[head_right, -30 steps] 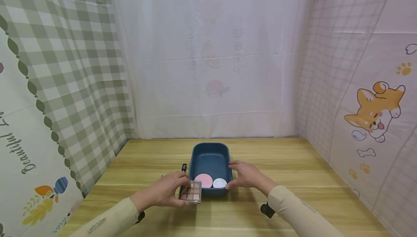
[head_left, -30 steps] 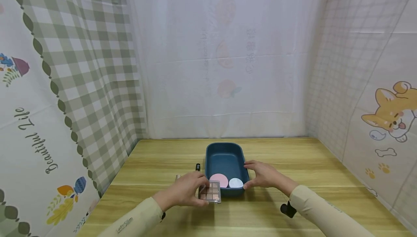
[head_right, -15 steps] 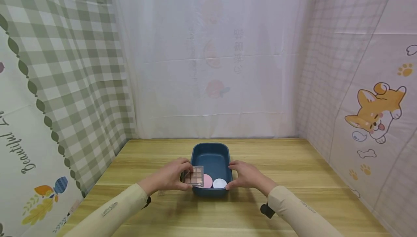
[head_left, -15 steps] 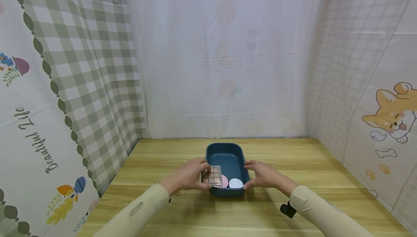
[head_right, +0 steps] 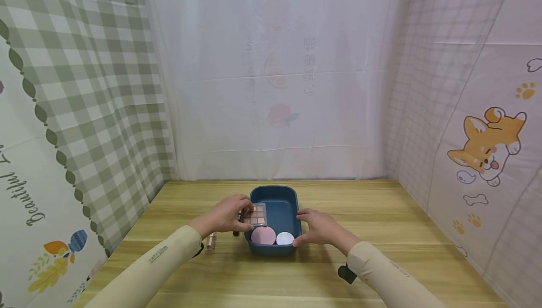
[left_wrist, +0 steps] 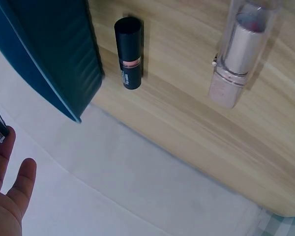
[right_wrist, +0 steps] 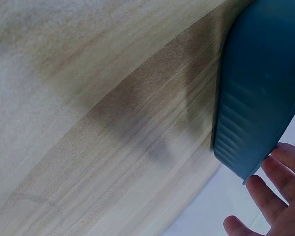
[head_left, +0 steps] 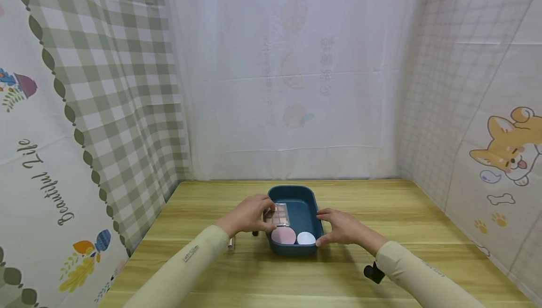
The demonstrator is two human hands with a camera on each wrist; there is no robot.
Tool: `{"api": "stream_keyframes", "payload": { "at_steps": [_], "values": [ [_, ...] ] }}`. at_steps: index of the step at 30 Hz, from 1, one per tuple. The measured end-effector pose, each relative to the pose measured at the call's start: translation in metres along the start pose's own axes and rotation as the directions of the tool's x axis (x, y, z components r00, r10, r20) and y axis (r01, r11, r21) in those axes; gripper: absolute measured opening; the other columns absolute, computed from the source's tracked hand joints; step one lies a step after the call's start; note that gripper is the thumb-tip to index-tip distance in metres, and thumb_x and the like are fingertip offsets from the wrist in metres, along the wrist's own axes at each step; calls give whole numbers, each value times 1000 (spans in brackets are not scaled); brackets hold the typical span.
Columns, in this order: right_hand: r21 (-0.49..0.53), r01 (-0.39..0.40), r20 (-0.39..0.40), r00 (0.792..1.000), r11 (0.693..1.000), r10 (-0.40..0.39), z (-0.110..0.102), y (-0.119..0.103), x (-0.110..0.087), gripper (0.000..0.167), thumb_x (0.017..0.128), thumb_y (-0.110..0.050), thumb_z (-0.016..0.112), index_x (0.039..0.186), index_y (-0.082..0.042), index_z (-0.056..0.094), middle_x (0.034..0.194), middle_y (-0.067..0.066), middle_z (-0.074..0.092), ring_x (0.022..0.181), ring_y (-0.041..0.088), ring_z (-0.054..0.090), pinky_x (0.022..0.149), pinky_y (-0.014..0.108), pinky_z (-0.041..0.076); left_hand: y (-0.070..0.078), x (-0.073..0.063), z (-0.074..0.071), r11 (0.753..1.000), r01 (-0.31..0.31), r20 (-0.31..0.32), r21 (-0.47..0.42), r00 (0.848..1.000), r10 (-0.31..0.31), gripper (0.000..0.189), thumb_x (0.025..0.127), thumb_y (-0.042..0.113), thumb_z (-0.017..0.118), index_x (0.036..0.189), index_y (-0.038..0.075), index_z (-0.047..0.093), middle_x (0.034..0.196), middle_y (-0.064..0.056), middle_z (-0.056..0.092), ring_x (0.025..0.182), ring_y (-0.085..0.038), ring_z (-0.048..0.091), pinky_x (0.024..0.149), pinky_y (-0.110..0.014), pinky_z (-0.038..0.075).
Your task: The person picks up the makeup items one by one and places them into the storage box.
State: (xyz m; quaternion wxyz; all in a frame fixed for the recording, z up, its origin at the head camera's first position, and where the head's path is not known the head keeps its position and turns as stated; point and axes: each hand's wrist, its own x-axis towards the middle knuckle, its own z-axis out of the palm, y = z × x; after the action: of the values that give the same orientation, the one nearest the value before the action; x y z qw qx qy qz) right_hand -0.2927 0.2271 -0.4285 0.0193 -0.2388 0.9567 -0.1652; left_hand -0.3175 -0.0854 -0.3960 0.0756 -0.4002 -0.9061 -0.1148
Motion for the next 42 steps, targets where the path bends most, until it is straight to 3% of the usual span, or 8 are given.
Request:
{"api": "stream_keyframes", "payload": {
  "at_steps": [7, 22, 29, 42],
  "values": [
    [5, 27, -8, 1000, 1000, -27, 0, 0, 0, 87, 73, -57, 82, 131, 3, 60, 137, 19, 55, 125, 42, 51, 99, 60, 41, -6, 14, 4, 999, 31, 3, 4, 999, -31, 41, 79, 43, 80, 105, 14, 66, 96, 5, 56, 86, -11, 50, 77, -29, 46],
    [18, -14, 4, 1000, 1000, 14, -2, -3, -1, 86, 73, -55, 83, 132, 2, 60, 139, 19, 54, 127, 42, 50, 100, 61, 39, -10, 40, 12, 998, 60, 70, 12, 996, -60, 36, 82, 41, 79, 105, 17, 65, 94, 7, 55, 83, -10, 49, 75, -27, 43],
    [1, 13, -6, 1000, 1000, -13, -2, -3, 0, 86, 73, -56, 82, 131, 3, 60, 138, 19, 54, 126, 42, 51, 100, 60, 40, -13, 51, 24, 999, 40, 70, -26, 997, -38, 29, 82, 37, 80, 96, 17, 65, 93, 5, 55, 79, -9, 50, 69, -24, 43],
    [-3, 14, -8, 1000, 1000, -14, -1, -2, -3, 87, 73, -57, 81, 132, 3, 60, 139, 19, 54, 126, 42, 51, 100, 59, 40, -18, 59, 40, 998, 50, 131, 47, 990, -56, 29, 81, 38, 81, 91, 19, 62, 86, 8, 50, 75, -10, 49, 69, -25, 41]
  ]
}}
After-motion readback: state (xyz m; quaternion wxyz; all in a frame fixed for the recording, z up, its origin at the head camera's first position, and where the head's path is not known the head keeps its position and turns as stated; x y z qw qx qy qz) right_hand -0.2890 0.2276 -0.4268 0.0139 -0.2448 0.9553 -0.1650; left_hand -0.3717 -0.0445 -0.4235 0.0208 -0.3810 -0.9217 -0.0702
